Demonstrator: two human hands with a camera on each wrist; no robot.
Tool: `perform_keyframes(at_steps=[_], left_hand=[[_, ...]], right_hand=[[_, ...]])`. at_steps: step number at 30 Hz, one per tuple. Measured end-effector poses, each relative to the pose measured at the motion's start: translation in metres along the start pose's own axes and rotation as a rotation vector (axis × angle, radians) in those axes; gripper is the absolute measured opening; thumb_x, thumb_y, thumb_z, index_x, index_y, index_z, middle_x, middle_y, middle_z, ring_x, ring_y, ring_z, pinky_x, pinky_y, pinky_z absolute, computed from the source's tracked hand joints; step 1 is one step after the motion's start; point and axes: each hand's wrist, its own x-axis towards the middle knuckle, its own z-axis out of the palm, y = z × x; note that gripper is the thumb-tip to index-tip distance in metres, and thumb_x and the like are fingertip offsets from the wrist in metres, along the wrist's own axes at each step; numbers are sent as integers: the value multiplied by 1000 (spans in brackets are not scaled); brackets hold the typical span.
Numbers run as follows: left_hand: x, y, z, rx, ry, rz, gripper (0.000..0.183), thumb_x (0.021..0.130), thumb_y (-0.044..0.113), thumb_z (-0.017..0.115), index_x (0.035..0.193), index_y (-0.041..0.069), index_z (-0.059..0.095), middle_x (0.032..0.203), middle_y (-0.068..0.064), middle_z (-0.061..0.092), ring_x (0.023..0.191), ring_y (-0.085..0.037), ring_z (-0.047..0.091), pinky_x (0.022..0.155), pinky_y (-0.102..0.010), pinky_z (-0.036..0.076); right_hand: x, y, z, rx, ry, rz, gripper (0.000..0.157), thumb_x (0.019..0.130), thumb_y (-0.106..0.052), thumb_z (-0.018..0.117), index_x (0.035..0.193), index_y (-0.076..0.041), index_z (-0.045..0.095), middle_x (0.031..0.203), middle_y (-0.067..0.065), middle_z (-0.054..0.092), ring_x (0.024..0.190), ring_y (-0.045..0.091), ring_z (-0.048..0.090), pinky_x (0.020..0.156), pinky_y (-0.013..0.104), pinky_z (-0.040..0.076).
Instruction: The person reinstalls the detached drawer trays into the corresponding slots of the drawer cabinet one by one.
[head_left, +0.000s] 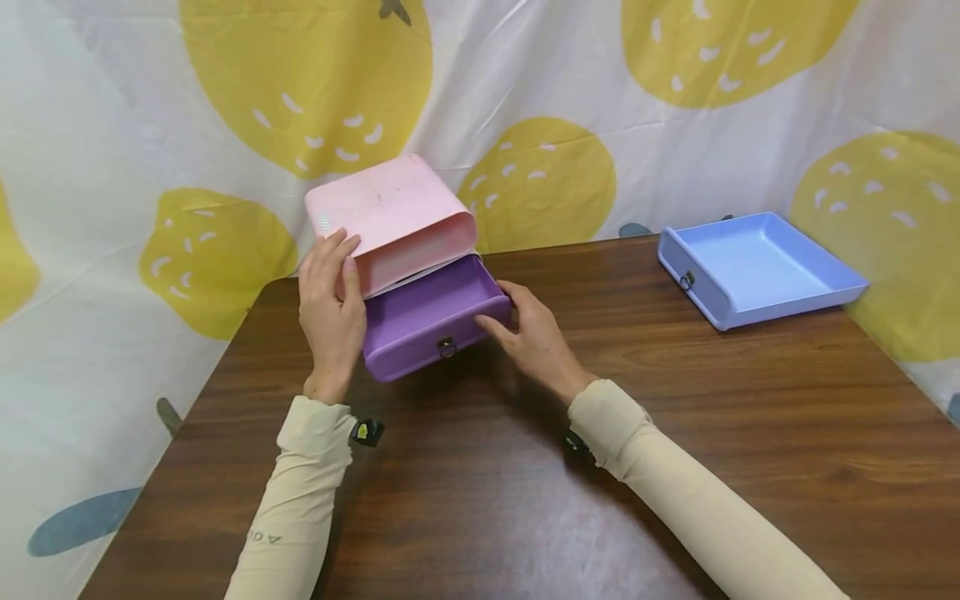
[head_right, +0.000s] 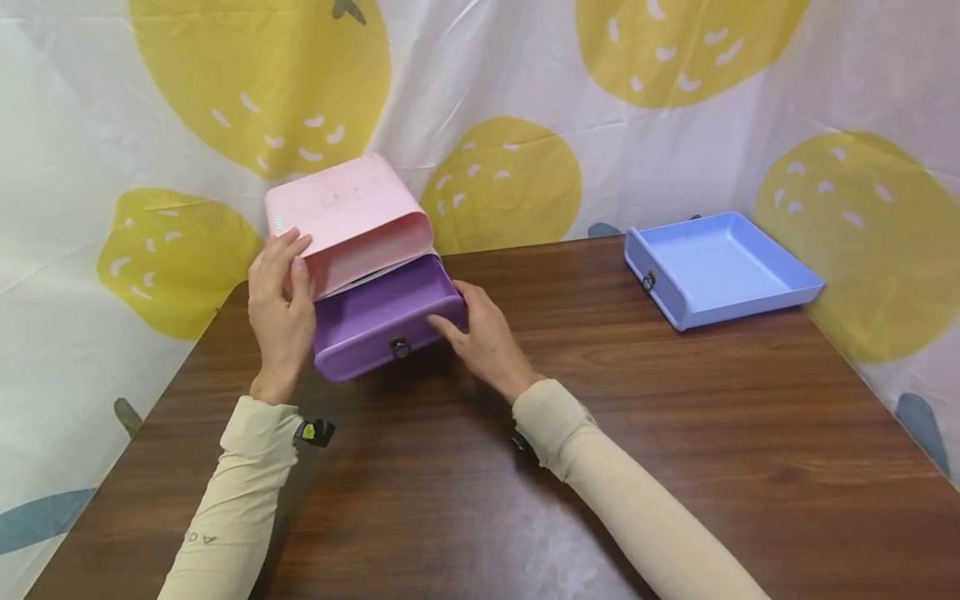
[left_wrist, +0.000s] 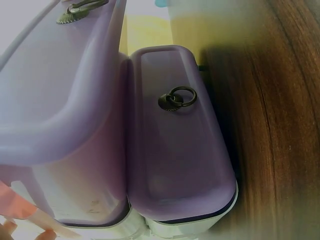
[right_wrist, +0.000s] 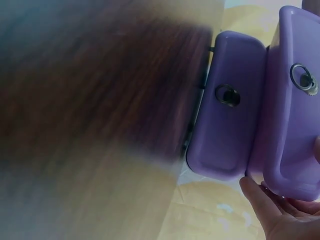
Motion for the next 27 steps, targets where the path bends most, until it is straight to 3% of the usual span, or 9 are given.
perform_keyframes(at_steps=[17, 27], left_hand=[[-1, -1, 0, 2, -6, -7, 30, 104, 28, 49, 126, 26, 69, 140, 9, 61, 145, -16, 41, 122, -33, 32], [1, 0, 0, 3, -5, -12, 29, 104, 29, 49, 125, 26, 69, 140, 9, 61, 145, -17, 41, 122, -34, 32]], right_hand=[[11, 4, 6, -68, 5, -5, 59, 93, -30, 68, 141, -2, 48, 126, 16, 61, 115, 29, 61, 103, 43, 51], [15, 7, 10, -37, -17, 0, 63, 98, -22, 62, 151, 0, 35, 140, 22, 52, 129, 32, 54, 115, 44, 43]])
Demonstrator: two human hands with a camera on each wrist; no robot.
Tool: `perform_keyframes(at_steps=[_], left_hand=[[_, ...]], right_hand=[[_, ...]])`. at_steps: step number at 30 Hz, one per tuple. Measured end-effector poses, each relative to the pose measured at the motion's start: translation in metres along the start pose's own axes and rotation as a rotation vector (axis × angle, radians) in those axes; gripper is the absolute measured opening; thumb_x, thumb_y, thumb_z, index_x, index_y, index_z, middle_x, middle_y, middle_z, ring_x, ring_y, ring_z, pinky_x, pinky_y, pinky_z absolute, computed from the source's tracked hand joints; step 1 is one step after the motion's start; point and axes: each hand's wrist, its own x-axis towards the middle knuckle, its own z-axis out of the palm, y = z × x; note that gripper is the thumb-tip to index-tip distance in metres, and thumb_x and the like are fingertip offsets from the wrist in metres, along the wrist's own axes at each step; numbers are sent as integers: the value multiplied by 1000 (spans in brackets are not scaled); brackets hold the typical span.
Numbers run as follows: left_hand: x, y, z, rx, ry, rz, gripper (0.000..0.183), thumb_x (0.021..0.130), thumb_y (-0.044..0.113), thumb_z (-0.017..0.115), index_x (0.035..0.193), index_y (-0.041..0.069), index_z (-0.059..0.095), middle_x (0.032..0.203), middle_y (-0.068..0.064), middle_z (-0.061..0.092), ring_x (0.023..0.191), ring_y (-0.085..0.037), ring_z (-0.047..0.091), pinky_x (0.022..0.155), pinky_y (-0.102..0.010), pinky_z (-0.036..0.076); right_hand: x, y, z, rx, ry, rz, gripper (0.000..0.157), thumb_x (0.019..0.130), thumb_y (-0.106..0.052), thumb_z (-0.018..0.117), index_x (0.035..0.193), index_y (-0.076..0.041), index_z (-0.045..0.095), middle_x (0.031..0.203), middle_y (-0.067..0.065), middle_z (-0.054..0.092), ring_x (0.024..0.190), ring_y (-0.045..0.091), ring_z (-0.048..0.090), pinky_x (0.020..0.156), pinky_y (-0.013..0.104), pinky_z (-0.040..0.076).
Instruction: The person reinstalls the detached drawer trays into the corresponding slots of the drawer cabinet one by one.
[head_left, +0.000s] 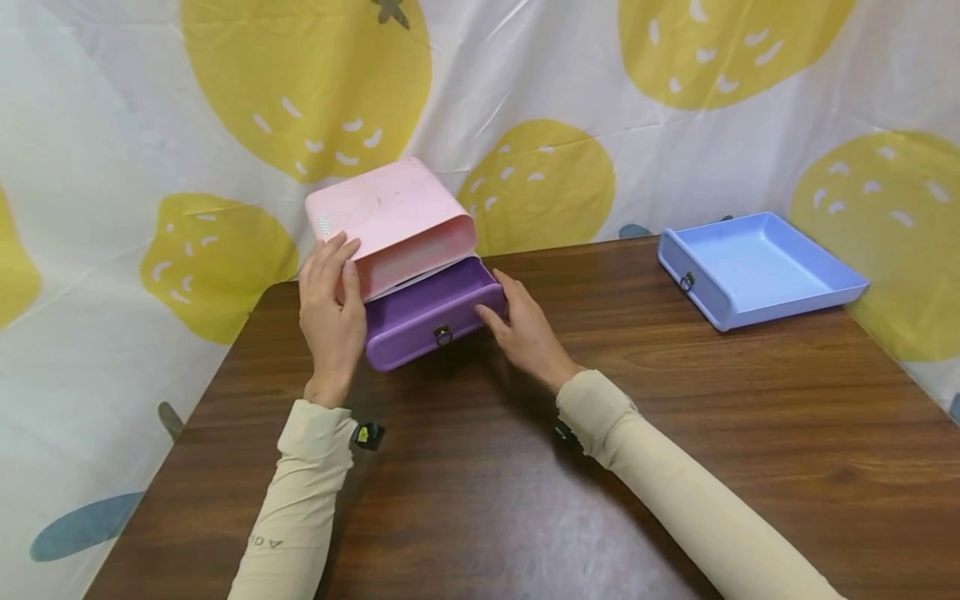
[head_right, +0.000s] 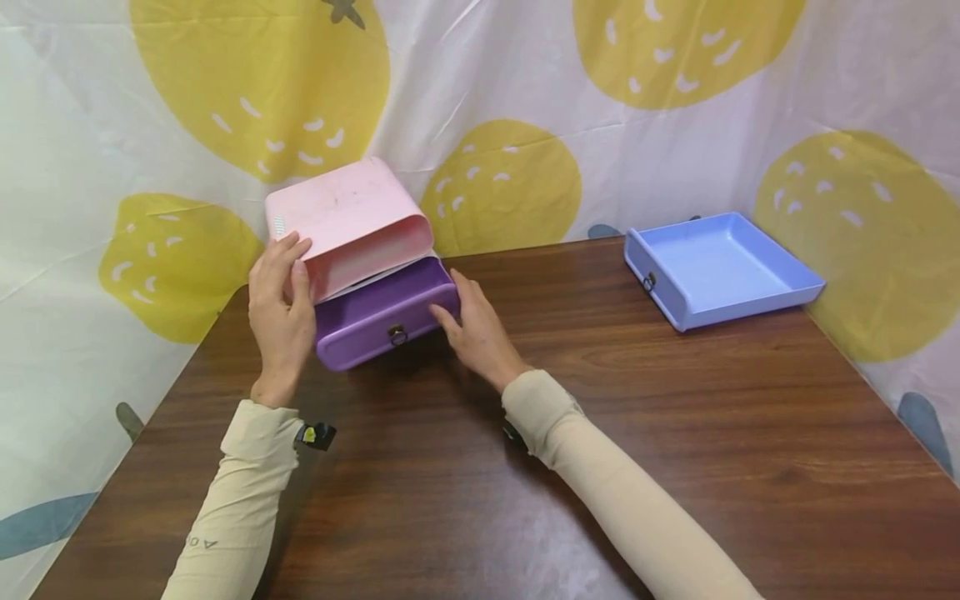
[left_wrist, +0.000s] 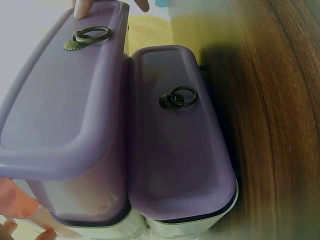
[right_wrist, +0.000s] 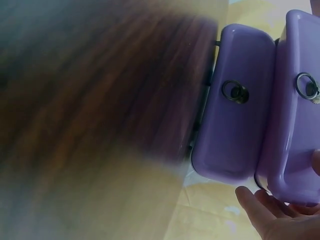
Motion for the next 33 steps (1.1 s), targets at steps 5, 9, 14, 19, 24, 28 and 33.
perform_keyframes(at_steps=[5, 9, 14, 19, 24, 28, 33], left_hand=[[0, 0, 1, -4, 1, 3, 29, 104, 29, 49, 125, 26, 69, 140, 9, 61, 146, -17, 41, 122, -34, 32], [0, 0, 1, -8, -2, -3, 30, 104, 30, 49, 126, 27, 69, 141, 10, 61, 146, -15, 40, 122, -35, 32], [-1, 0, 1, -6, -4, -7, 29, 104, 30, 49, 125, 28, 69, 140, 11, 61, 146, -15, 40, 122, -36, 33], [0, 0, 0, 0, 3, -6, 29, 104, 30, 49, 125, 29, 69, 140, 12, 61, 145, -14, 41, 121, -35, 34], [1, 1, 2, -7, 8, -2, 29, 103, 29, 49, 124, 28, 69, 139, 11, 61, 145, -15, 41, 121, -34, 34], [0, 1, 3, -6, 4, -4, 29, 103, 30, 49, 125, 28, 69, 140, 11, 61, 145, -14, 41, 121, -35, 34], [-2, -1, -2, -3, 0, -4, 29, 103, 29, 49, 125, 28, 69, 140, 11, 61, 145, -15, 41, 121, -35, 34]], right_hand=[[2, 1, 1, -5, -2, 2, 64, 99, -22, 61, 152, 1, 32, 144, 23, 49, 133, 33, 51, 118, 43, 39], [6, 0, 1, -7, -3, 9, 64, 99, -23, 60, 152, 0, 32, 144, 22, 49, 134, 32, 51, 119, 42, 38], [10, -2, 4, 7, -8, 31, 64, 99, -24, 60, 152, -1, 32, 147, 22, 48, 137, 31, 49, 120, 41, 37], [14, -2, 8, 9, -5, 28, 63, 99, -24, 59, 152, -3, 33, 149, 20, 47, 138, 31, 48, 120, 41, 37], [17, -2, 8, -8, -3, 23, 63, 99, -25, 59, 152, -2, 33, 149, 20, 47, 139, 31, 47, 121, 41, 36], [19, -1, 9, -20, 4, 40, 62, 99, -25, 59, 152, -3, 33, 146, 20, 49, 136, 31, 49, 119, 42, 37], [20, -2, 16, -5, 6, 59, 63, 99, -25, 59, 152, -2, 33, 144, 21, 50, 134, 32, 51, 119, 42, 38]])
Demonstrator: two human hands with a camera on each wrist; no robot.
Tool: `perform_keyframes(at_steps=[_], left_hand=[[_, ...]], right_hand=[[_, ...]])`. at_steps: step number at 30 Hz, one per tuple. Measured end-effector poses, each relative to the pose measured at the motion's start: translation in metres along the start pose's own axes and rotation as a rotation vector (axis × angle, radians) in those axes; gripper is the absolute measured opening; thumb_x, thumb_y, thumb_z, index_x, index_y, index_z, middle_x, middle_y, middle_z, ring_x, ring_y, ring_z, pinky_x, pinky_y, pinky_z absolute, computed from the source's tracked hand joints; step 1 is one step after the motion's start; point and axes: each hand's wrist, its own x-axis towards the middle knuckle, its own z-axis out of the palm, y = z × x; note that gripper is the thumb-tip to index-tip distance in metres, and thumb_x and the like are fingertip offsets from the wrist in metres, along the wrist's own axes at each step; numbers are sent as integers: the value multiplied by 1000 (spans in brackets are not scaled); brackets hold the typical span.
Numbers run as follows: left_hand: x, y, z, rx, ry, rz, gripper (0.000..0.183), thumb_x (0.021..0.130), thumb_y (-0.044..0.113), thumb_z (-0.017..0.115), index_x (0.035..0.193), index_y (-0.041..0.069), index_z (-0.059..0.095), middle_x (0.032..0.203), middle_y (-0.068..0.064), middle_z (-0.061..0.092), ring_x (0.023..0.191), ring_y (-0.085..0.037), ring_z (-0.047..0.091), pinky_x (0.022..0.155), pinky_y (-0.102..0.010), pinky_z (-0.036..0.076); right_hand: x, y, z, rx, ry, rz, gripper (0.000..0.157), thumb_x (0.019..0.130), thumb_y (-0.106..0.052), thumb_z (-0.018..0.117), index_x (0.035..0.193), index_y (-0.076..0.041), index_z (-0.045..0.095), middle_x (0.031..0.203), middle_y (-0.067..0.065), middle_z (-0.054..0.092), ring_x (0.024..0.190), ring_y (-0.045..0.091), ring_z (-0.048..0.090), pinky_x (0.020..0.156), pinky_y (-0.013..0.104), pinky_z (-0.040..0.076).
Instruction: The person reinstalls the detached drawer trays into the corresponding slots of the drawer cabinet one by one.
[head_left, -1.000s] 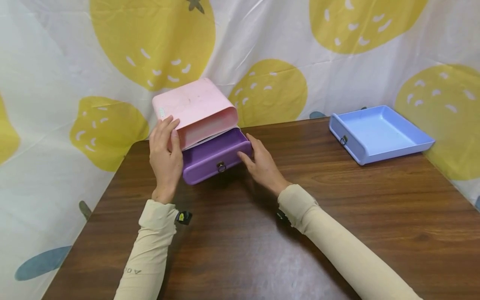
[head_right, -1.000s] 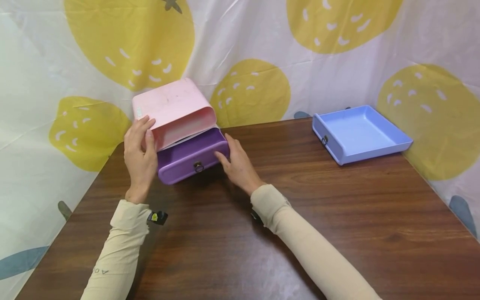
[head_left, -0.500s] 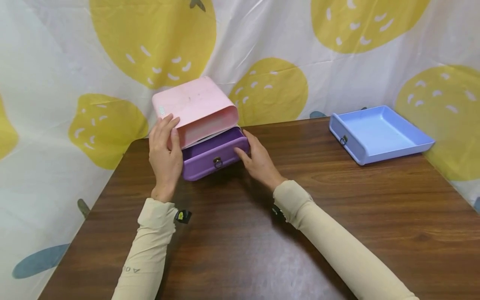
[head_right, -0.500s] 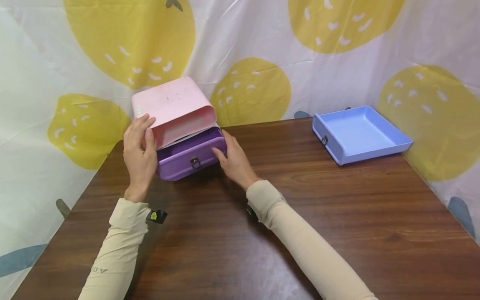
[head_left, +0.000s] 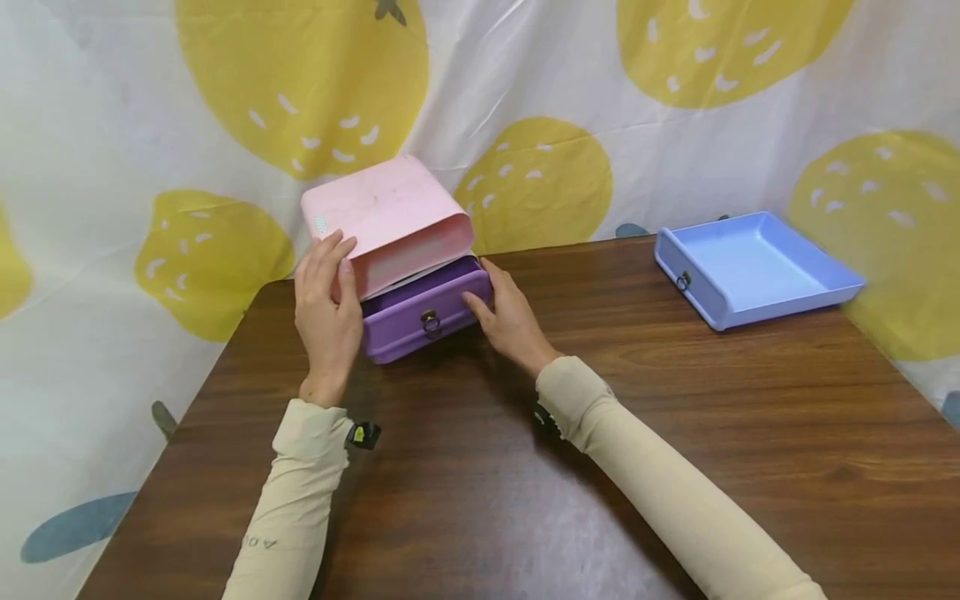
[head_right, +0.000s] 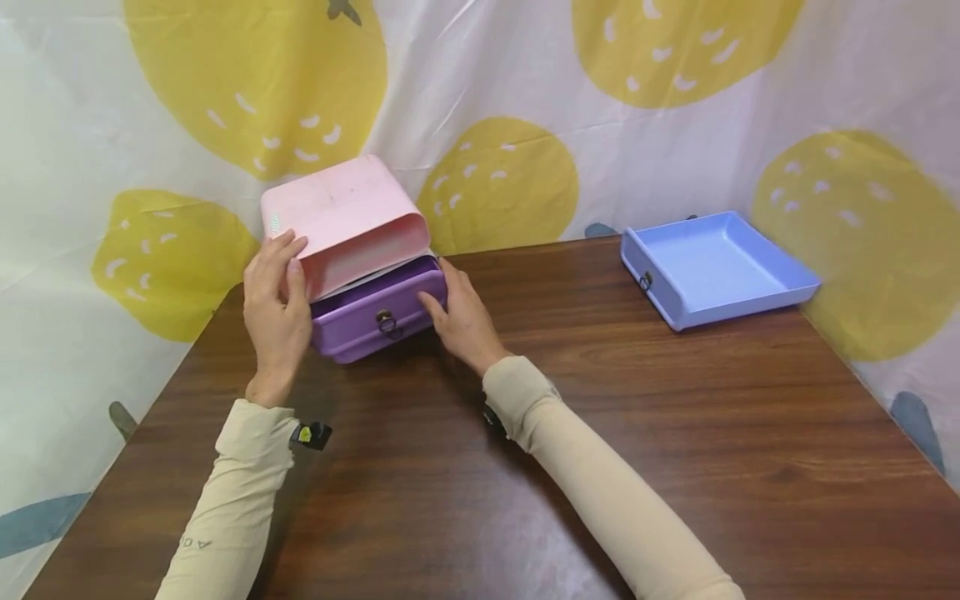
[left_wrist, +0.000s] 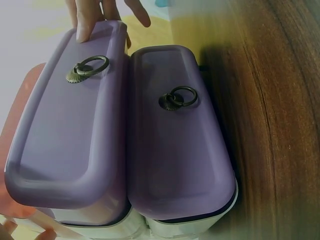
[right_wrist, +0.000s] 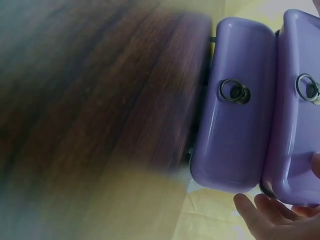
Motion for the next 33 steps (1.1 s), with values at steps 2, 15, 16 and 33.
perform_keyframes(at_steps=[2, 15, 16, 33], left_hand=[[-1, 1, 2, -10, 8, 6, 29, 103, 28, 50, 125, 27, 69, 140, 10, 61, 145, -16, 42, 122, -35, 34], [-1, 3, 4, -19, 18, 29, 29, 103, 27, 50, 125, 25, 69, 139, 8, 62, 144, -18, 43, 122, -33, 33], [-1, 2, 3, -16, 20, 32, 29, 103, 27, 50, 125, 25, 70, 139, 7, 62, 144, -18, 43, 122, -33, 33], [0, -1, 4, -45, 26, 23, 27, 102, 25, 53, 122, 24, 71, 137, 6, 64, 144, -20, 44, 122, -34, 32]], right_hand=[[1, 1, -1, 3, -4, 3, 64, 99, -26, 59, 152, -2, 32, 144, 21, 49, 135, 32, 50, 119, 43, 38], [4, 4, 2, -5, 21, 24, 63, 98, -28, 61, 151, -3, 35, 140, 19, 52, 128, 30, 55, 114, 42, 43], [4, 4, 3, -5, 20, 25, 63, 98, -28, 61, 150, -4, 36, 139, 19, 52, 128, 30, 55, 114, 42, 44], [12, 6, 9, -58, 87, 81, 51, 96, -32, 64, 136, -5, 51, 122, 12, 55, 111, 29, 60, 101, 42, 50]])
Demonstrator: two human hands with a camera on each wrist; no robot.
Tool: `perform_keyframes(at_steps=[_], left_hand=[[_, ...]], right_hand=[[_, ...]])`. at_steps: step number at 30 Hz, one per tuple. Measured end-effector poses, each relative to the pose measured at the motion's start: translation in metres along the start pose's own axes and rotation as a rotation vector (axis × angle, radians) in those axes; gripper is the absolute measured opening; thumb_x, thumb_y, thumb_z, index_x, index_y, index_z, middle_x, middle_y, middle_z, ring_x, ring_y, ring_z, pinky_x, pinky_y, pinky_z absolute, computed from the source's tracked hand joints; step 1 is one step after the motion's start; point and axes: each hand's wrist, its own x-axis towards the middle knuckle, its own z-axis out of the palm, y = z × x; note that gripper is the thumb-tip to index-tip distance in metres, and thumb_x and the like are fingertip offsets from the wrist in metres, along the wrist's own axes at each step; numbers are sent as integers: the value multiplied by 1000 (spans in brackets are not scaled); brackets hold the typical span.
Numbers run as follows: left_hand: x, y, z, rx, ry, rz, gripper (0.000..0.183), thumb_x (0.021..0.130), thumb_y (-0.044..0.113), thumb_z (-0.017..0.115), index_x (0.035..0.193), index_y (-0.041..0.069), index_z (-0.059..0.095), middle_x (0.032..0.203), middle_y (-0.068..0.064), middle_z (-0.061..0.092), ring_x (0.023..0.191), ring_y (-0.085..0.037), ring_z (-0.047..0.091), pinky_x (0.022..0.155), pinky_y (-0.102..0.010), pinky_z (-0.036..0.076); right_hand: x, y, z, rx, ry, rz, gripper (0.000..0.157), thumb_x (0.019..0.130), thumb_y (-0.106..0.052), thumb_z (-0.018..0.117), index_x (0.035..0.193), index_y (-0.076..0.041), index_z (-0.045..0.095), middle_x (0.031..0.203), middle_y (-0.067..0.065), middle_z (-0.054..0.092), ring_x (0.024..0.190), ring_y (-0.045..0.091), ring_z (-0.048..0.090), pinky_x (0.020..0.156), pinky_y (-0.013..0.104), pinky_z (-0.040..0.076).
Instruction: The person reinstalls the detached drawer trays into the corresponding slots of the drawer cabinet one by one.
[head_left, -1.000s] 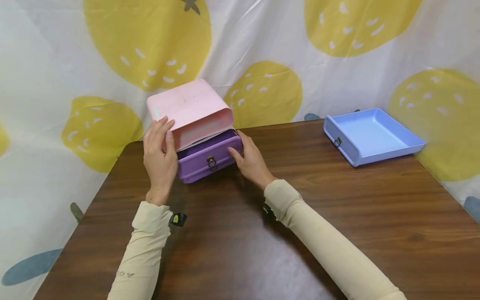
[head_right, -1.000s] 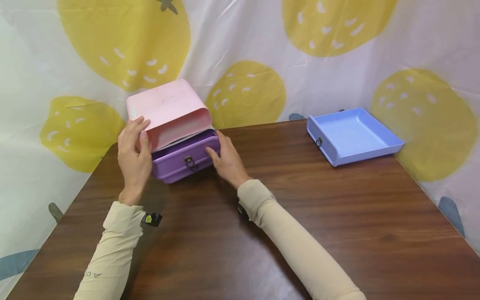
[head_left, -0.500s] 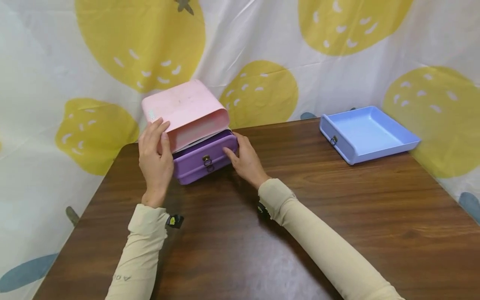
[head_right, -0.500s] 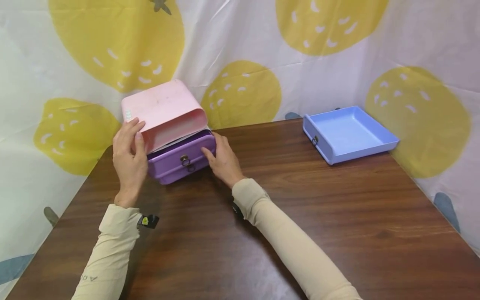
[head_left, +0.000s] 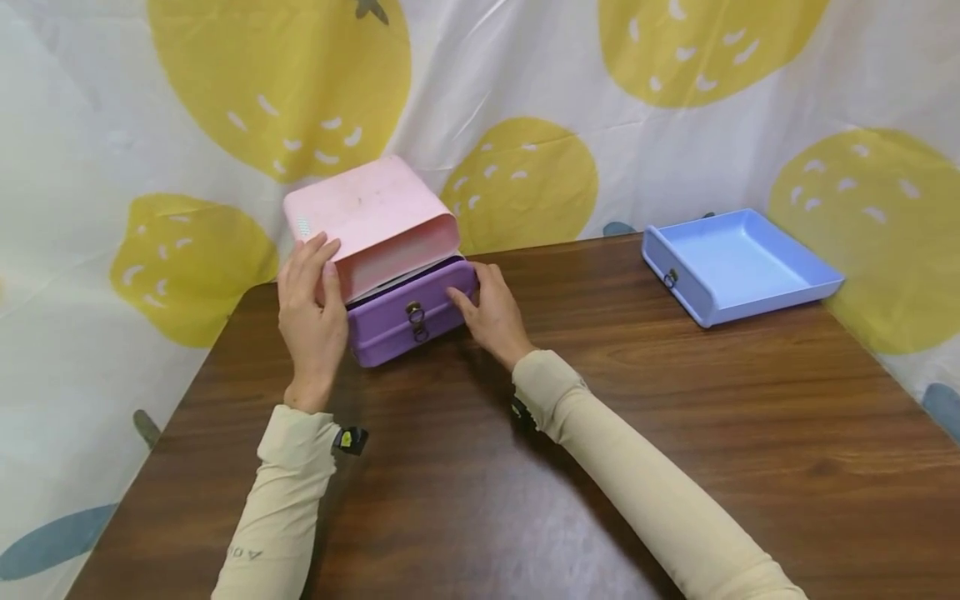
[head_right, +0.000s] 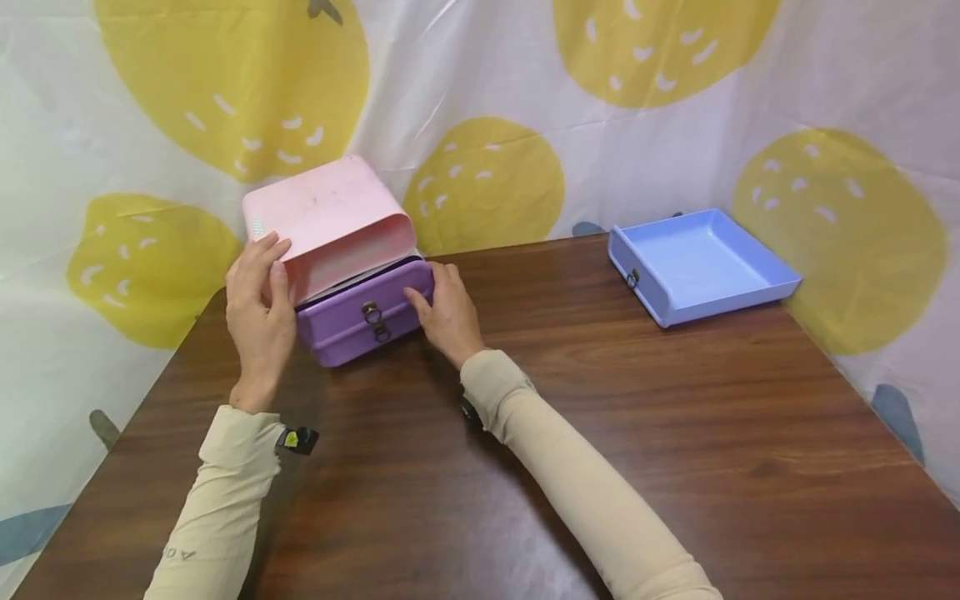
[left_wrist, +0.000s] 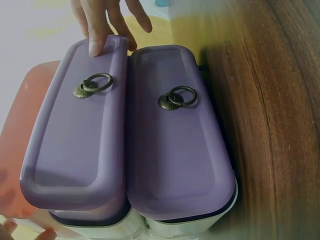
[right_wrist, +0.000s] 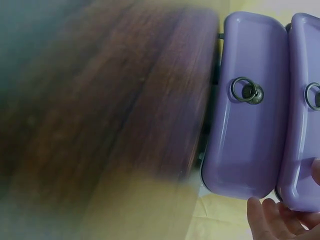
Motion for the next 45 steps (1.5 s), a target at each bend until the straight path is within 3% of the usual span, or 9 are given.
perform_keyframes(at_steps=[9, 22, 27, 45], left_hand=[[-8, 1, 3, 28, -31, -10, 30, 103, 28, 50, 126, 25, 69, 140, 7, 62, 145, -19, 43, 123, -35, 32], [-5, 1, 0, 21, -16, 2, 29, 103, 27, 50, 124, 22, 70, 139, 6, 63, 144, -19, 43, 123, -32, 31], [-4, 1, 1, 24, -16, 2, 29, 103, 27, 50, 125, 23, 70, 139, 7, 62, 145, -18, 42, 122, -31, 31], [0, 0, 1, 14, 16, 29, 29, 103, 25, 50, 124, 21, 70, 138, 4, 63, 143, -23, 44, 123, -29, 30]], right_hand=[[-4, 3, 1, -8, 35, 74, 48, 94, -36, 66, 131, -9, 51, 127, 10, 55, 118, 27, 61, 103, 43, 50], [4, 3, 6, -30, 98, 47, 38, 93, -35, 69, 117, -10, 54, 116, 11, 59, 107, 30, 62, 91, 46, 52], [7, 5, 7, -47, 129, 46, 33, 93, -33, 69, 114, -12, 56, 112, 7, 60, 102, 25, 63, 86, 43, 53], [15, 3, 9, -22, 125, 42, 32, 91, -33, 71, 111, -12, 57, 113, 12, 62, 103, 32, 64, 84, 45, 52]])
